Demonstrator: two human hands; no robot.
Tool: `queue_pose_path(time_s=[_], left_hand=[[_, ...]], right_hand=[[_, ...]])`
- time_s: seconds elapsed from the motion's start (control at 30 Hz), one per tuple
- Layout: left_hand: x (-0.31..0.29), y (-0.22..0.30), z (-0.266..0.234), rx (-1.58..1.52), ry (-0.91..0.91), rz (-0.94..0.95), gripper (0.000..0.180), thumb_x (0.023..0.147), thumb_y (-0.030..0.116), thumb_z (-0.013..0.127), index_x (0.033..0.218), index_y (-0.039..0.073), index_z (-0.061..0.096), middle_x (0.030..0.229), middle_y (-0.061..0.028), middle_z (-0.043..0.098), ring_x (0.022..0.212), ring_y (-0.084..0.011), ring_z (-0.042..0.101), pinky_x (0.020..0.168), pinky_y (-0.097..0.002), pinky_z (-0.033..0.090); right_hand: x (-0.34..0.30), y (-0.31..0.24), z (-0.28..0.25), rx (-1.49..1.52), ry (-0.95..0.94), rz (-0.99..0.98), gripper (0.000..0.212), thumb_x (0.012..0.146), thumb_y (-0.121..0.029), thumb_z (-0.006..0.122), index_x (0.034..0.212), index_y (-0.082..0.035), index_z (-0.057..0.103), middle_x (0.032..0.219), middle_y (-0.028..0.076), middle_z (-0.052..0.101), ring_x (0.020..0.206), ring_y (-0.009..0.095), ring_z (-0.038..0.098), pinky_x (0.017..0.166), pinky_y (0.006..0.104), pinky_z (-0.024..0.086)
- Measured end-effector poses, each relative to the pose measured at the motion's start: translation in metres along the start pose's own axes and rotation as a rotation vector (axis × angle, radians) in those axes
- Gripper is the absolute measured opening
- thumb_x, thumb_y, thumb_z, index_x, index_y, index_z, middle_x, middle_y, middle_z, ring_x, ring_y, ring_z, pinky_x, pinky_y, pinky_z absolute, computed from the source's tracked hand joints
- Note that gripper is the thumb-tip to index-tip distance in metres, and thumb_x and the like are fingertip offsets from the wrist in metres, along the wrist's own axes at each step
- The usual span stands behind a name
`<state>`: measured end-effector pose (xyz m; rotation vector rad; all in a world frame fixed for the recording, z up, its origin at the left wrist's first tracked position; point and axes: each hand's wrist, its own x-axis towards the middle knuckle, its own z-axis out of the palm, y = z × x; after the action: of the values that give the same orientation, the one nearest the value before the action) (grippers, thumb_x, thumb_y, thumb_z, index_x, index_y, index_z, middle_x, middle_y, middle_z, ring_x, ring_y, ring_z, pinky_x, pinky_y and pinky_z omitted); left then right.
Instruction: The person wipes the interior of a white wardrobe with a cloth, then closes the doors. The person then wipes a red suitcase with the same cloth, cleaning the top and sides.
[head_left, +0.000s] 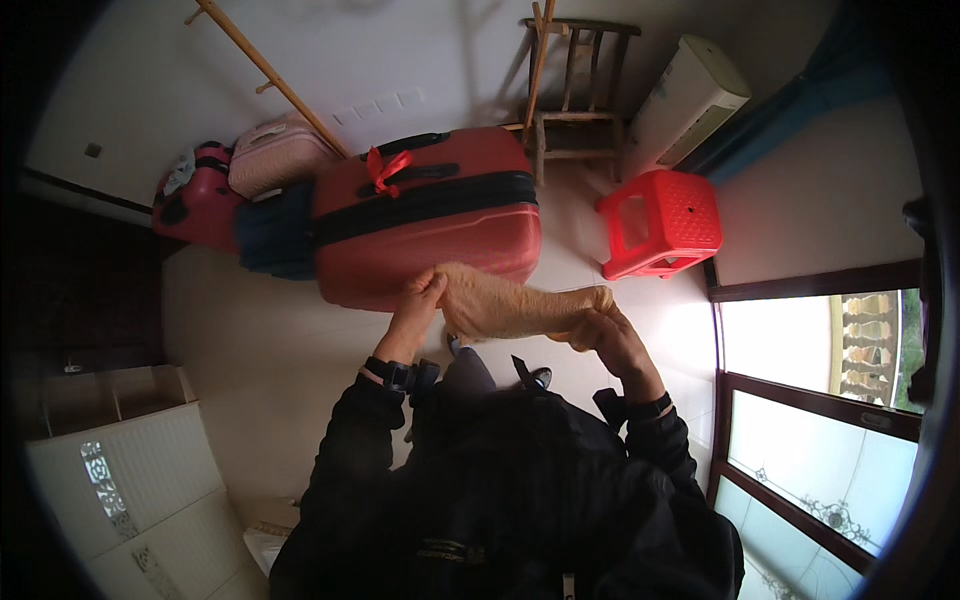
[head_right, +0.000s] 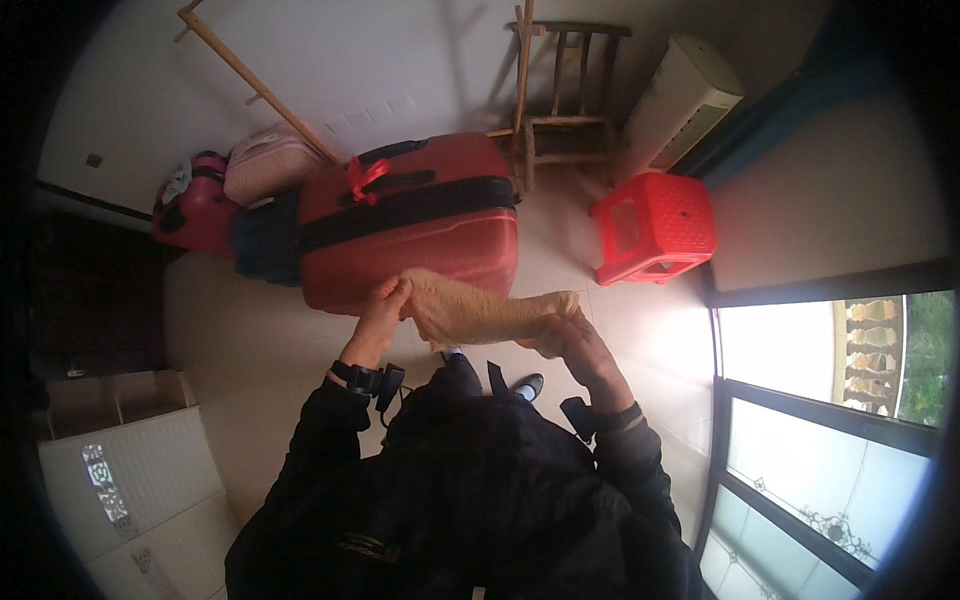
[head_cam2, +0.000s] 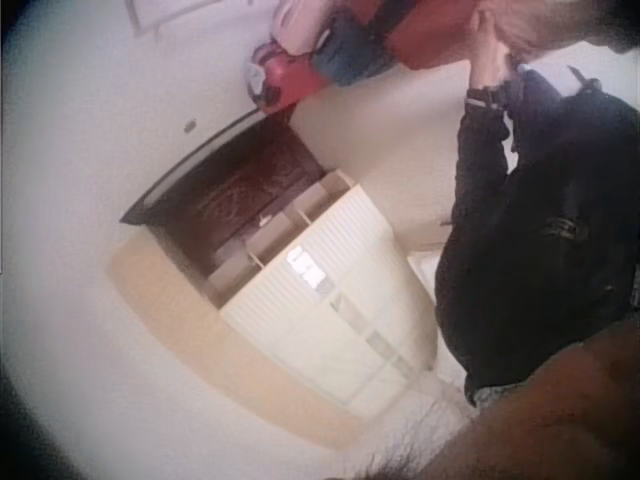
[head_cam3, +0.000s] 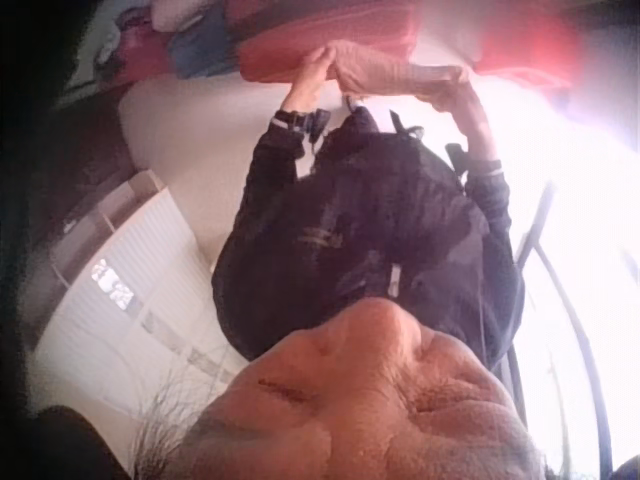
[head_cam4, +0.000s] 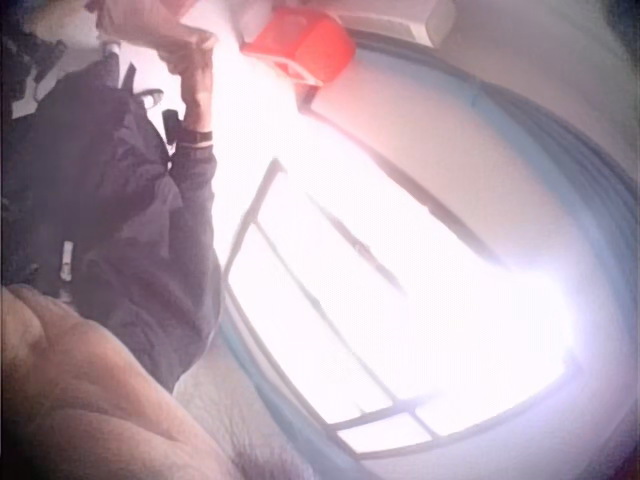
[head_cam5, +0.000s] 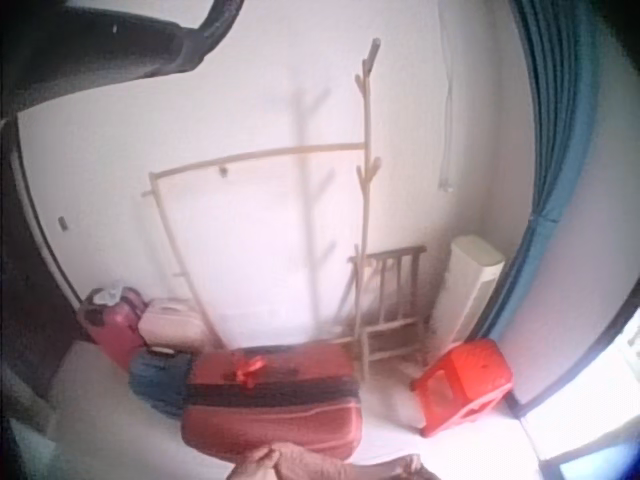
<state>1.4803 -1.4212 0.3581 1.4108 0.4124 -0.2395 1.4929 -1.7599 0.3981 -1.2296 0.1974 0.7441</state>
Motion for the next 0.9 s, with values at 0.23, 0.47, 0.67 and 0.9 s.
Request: queue_pose_path(time_s=[0.23,0.47,0.67,0.9], left_hand=[[0.014,0.006,0.003,0.059,0.255,0.256,0.026,0.104,0.019,0.049,0.115,0.001,0.064,0.103,-0.0010,0.067,0.092,-0.0093,0.058,0.084,-0.0264,0.047],[0.012,0.001,0.000,-0.022,0.387,-0.069,0.022,0.100,0.010,0.050,0.119,0.003,0.059,0.115,-0.0063,0.061,0.103,-0.0159,0.057,0.091,-0.0303,0.047],[0.010,-0.004,-0.013,-0.165,0.111,0.180,0.023,0.093,0.007,0.065,0.115,0.005,0.060,0.111,-0.0055,0.055,0.101,-0.0152,0.054,0.090,-0.0302,0.048],[0.005,0.031,-0.033,0.697,-0.275,0.172,0.050,0.059,0.003,0.090,0.102,0.006,0.066,0.118,-0.0112,0.046,0.111,-0.0262,0.055,0.093,-0.0350,0.050]], right_hand=[[0.020,0.000,0.018,-0.239,-0.046,-0.371,0.054,0.098,-0.014,0.057,0.146,-0.002,0.034,0.127,0.009,0.057,0.111,0.016,0.056,0.095,0.0326,0.047],[0.052,0.008,0.017,-0.546,0.254,-0.125,0.068,0.079,-0.016,0.077,0.138,0.001,0.045,0.117,0.015,0.064,0.108,0.022,0.063,0.090,0.0359,0.052],[0.062,0.000,0.043,-0.614,0.352,-0.108,0.083,0.071,-0.008,0.082,0.143,-0.003,0.041,0.119,0.017,0.064,0.109,0.026,0.062,0.091,0.0381,0.053],[0.066,-0.008,0.062,-0.970,-0.094,-0.364,0.084,0.063,0.004,0.080,0.140,-0.010,0.049,0.120,0.016,0.064,0.111,0.030,0.062,0.095,0.0388,0.051]])
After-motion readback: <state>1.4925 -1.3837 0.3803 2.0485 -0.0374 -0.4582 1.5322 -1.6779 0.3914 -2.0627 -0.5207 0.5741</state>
